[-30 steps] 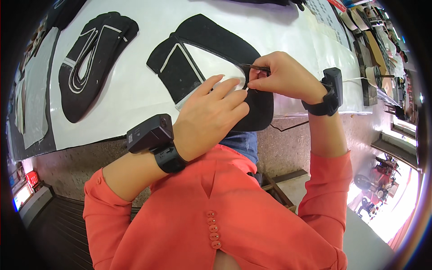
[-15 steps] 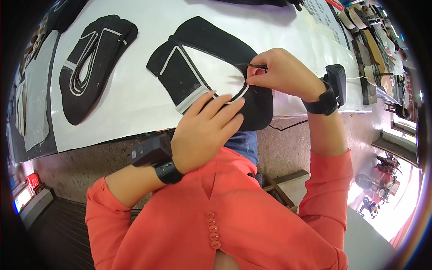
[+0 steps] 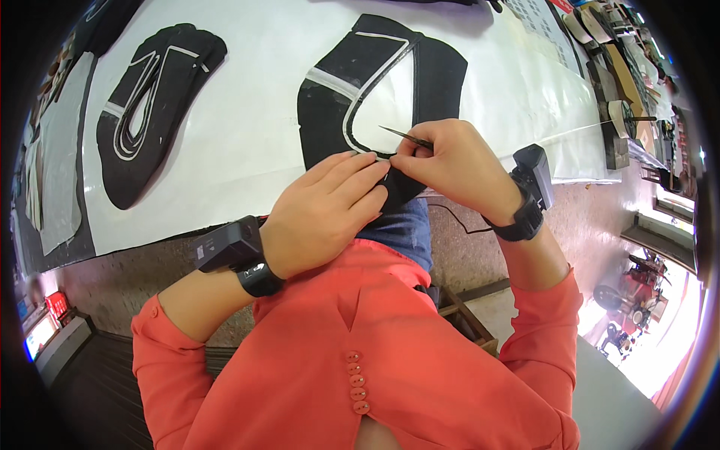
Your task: Trimming thread and excess material from shoe upper components using snips.
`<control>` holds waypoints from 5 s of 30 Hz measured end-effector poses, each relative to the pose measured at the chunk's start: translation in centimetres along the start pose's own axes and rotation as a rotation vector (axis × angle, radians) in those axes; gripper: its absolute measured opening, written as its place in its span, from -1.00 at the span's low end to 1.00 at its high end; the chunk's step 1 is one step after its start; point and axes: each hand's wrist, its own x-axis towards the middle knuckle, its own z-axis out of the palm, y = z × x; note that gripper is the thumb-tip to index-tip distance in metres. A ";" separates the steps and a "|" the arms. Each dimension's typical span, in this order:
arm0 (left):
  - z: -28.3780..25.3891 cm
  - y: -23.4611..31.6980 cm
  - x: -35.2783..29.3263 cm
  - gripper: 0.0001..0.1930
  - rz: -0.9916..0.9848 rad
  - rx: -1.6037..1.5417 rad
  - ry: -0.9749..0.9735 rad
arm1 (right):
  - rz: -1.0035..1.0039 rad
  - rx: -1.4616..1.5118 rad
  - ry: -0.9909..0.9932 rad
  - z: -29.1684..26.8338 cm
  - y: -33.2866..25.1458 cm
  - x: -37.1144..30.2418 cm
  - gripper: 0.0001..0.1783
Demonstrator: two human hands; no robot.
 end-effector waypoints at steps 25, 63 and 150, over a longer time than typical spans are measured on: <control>-0.1 -0.1 2.4 -0.80 0.031 0.104 -0.087 | -0.099 -0.061 -0.171 -2.9 1.0 1.8 -0.75; 0.0 0.9 2.4 -0.82 -0.045 0.155 -0.094 | 0.029 0.048 -0.065 -1.6 1.4 1.3 -0.71; -0.1 0.8 3.0 -0.81 -0.053 0.063 -0.115 | -0.009 0.062 -0.003 -3.4 3.4 1.1 -0.72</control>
